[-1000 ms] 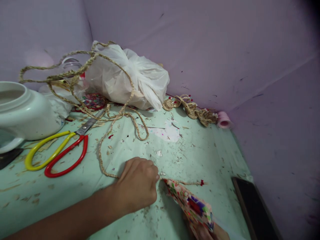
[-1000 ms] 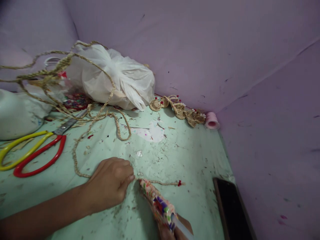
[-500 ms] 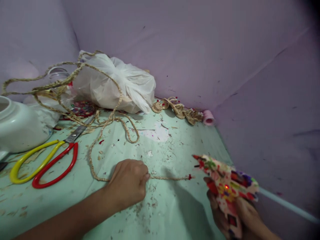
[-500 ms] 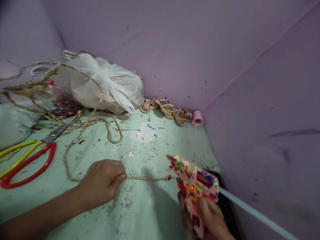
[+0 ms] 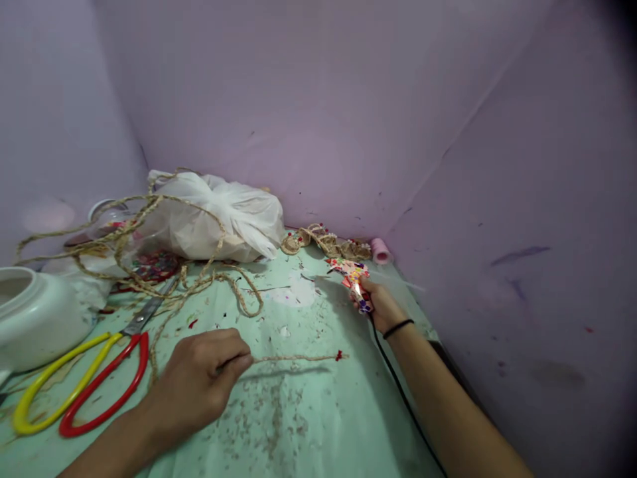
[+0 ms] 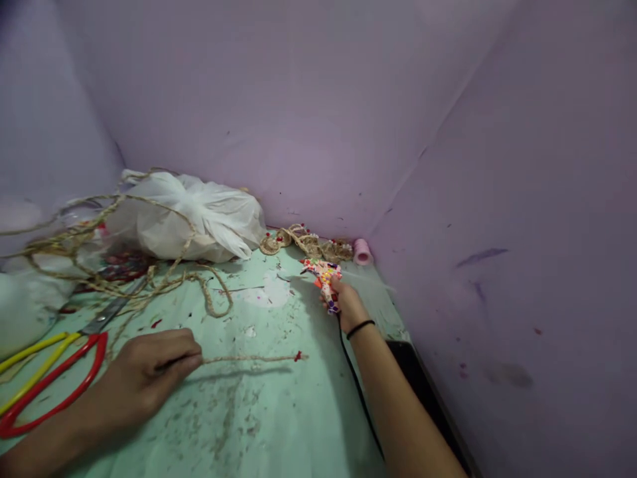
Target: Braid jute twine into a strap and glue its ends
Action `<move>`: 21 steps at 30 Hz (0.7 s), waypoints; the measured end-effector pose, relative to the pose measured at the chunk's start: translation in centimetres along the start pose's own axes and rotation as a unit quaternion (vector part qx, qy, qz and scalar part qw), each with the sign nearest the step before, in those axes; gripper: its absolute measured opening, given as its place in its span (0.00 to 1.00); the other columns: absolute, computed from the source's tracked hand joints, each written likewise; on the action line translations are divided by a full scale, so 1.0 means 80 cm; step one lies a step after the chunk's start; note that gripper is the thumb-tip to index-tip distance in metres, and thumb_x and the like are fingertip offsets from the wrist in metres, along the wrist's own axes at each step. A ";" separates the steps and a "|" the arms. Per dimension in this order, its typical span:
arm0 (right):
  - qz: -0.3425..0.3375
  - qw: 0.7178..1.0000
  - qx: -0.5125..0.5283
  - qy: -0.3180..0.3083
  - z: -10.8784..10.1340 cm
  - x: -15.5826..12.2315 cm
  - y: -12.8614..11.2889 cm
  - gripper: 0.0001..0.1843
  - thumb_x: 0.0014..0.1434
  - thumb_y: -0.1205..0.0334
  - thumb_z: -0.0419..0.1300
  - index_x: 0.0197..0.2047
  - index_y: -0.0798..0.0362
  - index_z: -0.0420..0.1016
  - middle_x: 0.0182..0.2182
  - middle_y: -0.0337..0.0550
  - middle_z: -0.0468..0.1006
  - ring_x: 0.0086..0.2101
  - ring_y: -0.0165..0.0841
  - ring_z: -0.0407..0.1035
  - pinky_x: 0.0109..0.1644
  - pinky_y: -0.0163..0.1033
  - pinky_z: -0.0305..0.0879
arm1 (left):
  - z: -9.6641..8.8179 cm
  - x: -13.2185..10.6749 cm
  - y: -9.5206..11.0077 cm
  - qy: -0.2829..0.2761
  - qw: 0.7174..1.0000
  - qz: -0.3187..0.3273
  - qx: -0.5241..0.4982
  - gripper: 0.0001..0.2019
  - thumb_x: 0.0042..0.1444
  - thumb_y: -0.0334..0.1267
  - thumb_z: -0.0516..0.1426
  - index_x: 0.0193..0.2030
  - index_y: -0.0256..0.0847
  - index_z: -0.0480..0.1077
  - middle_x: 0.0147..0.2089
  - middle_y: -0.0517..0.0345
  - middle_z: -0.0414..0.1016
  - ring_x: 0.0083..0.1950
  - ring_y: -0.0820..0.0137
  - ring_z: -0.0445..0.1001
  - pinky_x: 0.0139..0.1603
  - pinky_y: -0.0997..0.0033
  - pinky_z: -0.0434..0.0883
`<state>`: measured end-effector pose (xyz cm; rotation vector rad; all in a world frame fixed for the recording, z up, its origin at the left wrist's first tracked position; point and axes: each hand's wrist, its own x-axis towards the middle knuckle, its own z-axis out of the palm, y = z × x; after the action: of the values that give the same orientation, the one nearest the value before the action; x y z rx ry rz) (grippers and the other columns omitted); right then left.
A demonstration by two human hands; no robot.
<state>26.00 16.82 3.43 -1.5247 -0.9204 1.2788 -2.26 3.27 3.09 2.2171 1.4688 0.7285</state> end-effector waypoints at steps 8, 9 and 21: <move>-0.015 0.990 -0.117 0.079 0.010 0.010 -0.004 0.12 0.60 0.59 0.57 0.45 0.56 0.70 0.43 0.44 0.73 0.39 0.35 0.70 0.41 0.43 0.69 | -0.023 0.002 -0.019 0.068 0.995 0.063 -0.043 0.12 0.60 0.35 0.49 0.27 0.39 0.66 0.24 0.61 0.65 0.27 0.74 0.65 0.29 0.75 0.59; -0.036 0.989 -0.120 0.082 0.006 -0.004 -0.007 0.10 0.59 0.60 0.58 0.42 0.56 0.72 0.42 0.43 0.74 0.39 0.34 0.70 0.41 0.42 0.68 | -0.025 0.003 -0.019 0.072 0.994 0.064 -0.050 0.12 0.59 0.35 0.49 0.26 0.39 0.66 0.24 0.61 0.65 0.27 0.75 0.65 0.29 0.75 0.60; -0.100 0.990 0.070 -0.064 -0.008 -0.158 0.067 0.19 0.44 0.53 0.67 0.40 0.52 0.78 0.34 0.44 0.79 0.28 0.31 0.71 0.36 0.38 0.67 | -0.008 0.003 -0.005 0.055 0.992 -0.075 -0.086 0.15 0.55 0.43 0.50 0.21 0.39 0.65 0.22 0.62 0.65 0.26 0.73 0.65 0.28 0.76 0.61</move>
<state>24.25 3.26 2.13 -1.2213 -1.0147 1.2779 -2.85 3.65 3.42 1.9442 1.5435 0.9033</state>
